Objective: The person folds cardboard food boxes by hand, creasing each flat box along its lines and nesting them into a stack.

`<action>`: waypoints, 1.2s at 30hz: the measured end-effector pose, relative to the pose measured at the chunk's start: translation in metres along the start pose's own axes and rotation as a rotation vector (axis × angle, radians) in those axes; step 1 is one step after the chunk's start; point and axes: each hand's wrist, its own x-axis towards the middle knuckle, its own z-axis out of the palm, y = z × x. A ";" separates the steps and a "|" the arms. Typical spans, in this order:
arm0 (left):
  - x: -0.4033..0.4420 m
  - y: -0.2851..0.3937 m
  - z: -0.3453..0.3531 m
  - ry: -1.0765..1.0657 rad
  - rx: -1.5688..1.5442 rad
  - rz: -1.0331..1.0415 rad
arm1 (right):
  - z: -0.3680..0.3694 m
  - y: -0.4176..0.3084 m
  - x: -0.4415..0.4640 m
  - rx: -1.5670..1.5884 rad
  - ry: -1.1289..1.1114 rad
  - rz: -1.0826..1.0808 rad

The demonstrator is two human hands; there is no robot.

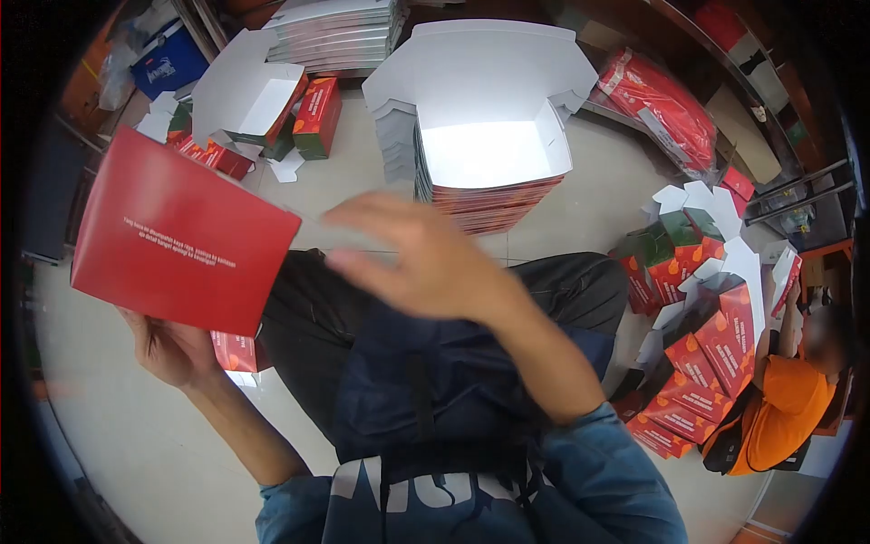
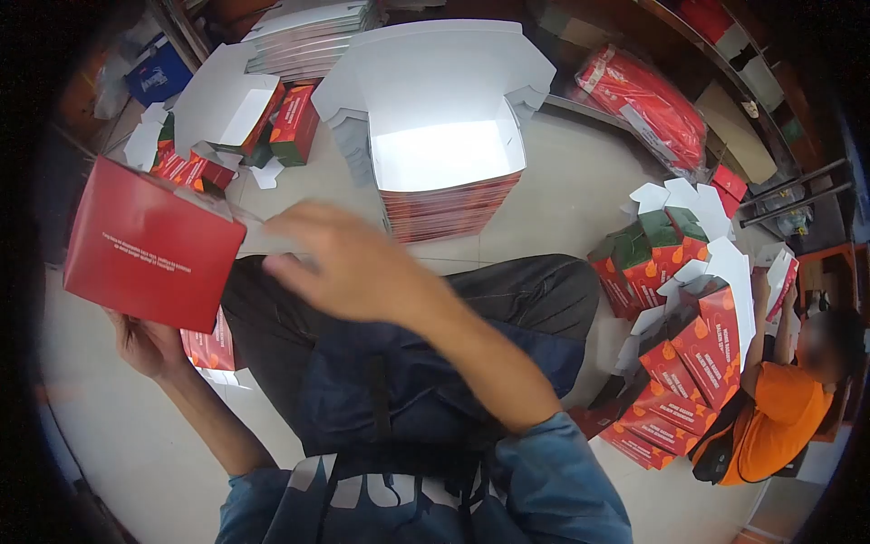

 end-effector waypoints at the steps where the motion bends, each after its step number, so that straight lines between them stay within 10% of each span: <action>1: -0.001 0.003 0.001 -0.006 0.005 -0.018 | -0.013 0.011 -0.003 -0.123 0.085 0.230; 6: -0.007 0.011 -0.010 -0.003 0.111 0.045 | -0.092 0.090 0.006 -1.015 -0.190 0.893; 12: -0.020 0.019 -0.016 0.065 0.230 0.050 | -0.076 0.094 0.030 -0.262 -0.488 0.806; 15: -0.022 0.025 -0.016 0.059 0.248 0.055 | -0.095 0.085 0.029 0.478 -0.114 0.716; 19: -0.028 0.037 -0.026 0.088 0.125 0.003 | -0.129 0.093 0.011 0.246 0.689 0.510; 22: -0.031 0.039 -0.050 0.139 0.037 -0.026 | -0.139 0.071 -0.003 0.357 0.810 0.324; 26: -0.029 0.024 -0.071 0.121 0.007 -0.018 | -0.074 0.022 -0.006 0.435 0.685 0.289; 27: -0.032 0.017 -0.061 0.454 0.264 0.087 | -0.050 0.009 0.000 0.356 0.707 0.217; 30: -0.020 -0.009 -0.047 0.558 0.349 0.137 | -0.008 -0.034 0.026 0.017 0.685 0.108; 34: -0.016 -0.023 -0.038 0.555 0.404 0.146 | 0.016 -0.048 0.029 0.214 -0.331 0.153; 36: -0.018 -0.019 -0.034 0.558 0.432 0.156 | 0.023 -0.036 0.037 0.137 0.117 -0.051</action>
